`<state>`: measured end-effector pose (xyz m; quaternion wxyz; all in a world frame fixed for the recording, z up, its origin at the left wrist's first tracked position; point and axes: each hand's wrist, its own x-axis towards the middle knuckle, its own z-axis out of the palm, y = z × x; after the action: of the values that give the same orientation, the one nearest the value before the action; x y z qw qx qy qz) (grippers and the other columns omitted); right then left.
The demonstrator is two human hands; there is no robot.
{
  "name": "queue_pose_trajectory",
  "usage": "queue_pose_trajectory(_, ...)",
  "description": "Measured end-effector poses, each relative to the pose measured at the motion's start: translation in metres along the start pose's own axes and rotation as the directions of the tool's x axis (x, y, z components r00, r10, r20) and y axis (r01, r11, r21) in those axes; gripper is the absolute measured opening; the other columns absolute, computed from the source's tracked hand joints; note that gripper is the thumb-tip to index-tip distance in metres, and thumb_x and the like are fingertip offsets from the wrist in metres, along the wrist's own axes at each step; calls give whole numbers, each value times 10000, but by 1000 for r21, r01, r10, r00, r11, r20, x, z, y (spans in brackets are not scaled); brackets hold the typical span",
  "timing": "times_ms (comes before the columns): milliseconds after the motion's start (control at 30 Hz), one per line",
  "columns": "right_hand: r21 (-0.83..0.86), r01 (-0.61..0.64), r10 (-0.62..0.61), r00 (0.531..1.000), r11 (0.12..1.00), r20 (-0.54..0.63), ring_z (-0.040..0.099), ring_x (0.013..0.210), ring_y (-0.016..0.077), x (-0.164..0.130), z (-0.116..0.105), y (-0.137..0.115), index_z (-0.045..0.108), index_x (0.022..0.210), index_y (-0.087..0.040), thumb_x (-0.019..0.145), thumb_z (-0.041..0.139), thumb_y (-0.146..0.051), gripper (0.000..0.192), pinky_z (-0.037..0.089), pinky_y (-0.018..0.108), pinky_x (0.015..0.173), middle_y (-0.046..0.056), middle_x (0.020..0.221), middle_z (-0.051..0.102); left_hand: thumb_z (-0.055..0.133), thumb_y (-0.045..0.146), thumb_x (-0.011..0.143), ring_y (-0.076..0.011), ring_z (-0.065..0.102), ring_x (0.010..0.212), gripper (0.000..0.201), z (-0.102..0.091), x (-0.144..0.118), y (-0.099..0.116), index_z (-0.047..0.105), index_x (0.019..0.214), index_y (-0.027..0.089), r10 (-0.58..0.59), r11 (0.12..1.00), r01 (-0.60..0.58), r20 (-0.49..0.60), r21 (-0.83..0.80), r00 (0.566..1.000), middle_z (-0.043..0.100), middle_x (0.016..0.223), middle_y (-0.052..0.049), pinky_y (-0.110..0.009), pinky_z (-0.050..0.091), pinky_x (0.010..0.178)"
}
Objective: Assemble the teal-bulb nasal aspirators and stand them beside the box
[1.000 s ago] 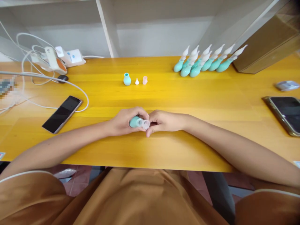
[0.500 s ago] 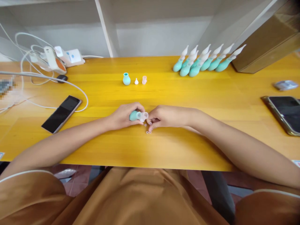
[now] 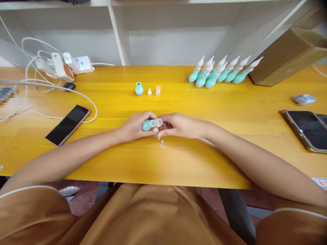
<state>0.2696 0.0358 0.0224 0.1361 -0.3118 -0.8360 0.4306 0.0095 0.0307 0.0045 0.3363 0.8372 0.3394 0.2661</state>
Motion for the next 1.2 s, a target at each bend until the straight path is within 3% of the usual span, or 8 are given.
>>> queue_pose_trajectory(133, 135, 26, -2, 984, 991, -176, 537, 704, 141, 10, 15, 3, 664, 960, -190, 919, 820, -612, 452, 429, 281, 660, -14, 800, 626, 833, 563, 933, -204, 699, 893, 372, 3, 0, -1, 689, 1043, 239, 56, 997, -51, -79, 57, 995, 756, 1017, -20, -321, 522, 820)
queue_pose_trajectory(300, 320, -38, 105, 975, 947, -194, 542, 615, 111, 16, 21, 5, 658, 1013, -195, 871, 869, -484, 385, 448, 253, 559, -32, 776, 628, 869, 458, 911, -224, 666, 962, 327, 1, 3, -1, 645, 1008, 241, 142, 988, -127, -183, 89, 973, 709, 1066, -43, -358, 528, 875)
queue_pose_trajectory(500, 433, -21, 189, 918, 901, -348, 583, 545, 109, 42, 5, 25, 635, 1121, -205, 895, 846, -481, 415, 488, 238, 449, -22, 775, 677, 767, 343, 910, -219, 628, 1008, 267, -2, 8, -14, 583, 1071, 236, 7, 999, -29, -462, -41, 887, 675, 1076, -35, -381, 509, 971)
queue_pose_trajectory(600, 361, -49, 214, 875, 931, -434, 597, 542, 114, 62, -5, 35, 624, 1069, -216, 929, 824, -523, 392, 471, 244, 433, 13, 824, 712, 649, 294, 940, -225, 610, 978, 151, -6, 11, -26, 587, 1070, 248, -102, 988, 29, -491, -155, 865, 643, 1043, -32, -390, 519, 939)
queue_pose_trajectory(700, 208, -16, 127, 835, 978, -535, 626, 568, 107, 80, -10, 41, 600, 1065, -223, 953, 786, -502, 354, 470, 270, 497, 75, 1059, 766, 589, 277, 992, -248, 588, 1036, 74, -15, 14, -40, 615, 1059, 261, -92, 995, 60, -537, -78, 839, 589, 1080, -56, -411, 522, 986)
queue_pose_trajectory(933, -232, -54, -115, 748, 971, -654, 666, 881, 216, 103, -8, 48, 692, 1011, -204, 961, 673, -269, 84, 548, 396, 945, 124, 1159, 758, 728, 289, 984, -277, 567, 1183, 178, -29, 24, -72, 684, 1153, 254, -51, 992, 115, -657, 54, 752, 547, 1215, -91, -478, 463, 1172)
queue_pose_trajectory(1067, -267, -115, -77, 784, 957, -616, 684, 949, 250, 103, -10, 47, 726, 1013, -194, 986, 678, -241, 72, 532, 403, 978, 111, 1013, 762, 798, 292, 940, -272, 588, 1117, 224, -28, 27, -77, 757, 1156, 251, -58, 989, 127, -594, 75, 803, 598, 1121, -74, -479, 508, 1106)
queue_pose_trajectory(1200, -239, -176, -12, 782, 955, -624, 729, 939, 249, 103, -10, 46, 746, 1058, -177, 1005, 683, -229, 97, 545, 392, 931, 124, 1061, 805, 799, 238, 929, -214, 648, 1035, 271, -28, 27, -73, 766, 1198, 234, -51, 992, 105, -529, 73, 847, 645, 1145, -59, -391, 581, 994)
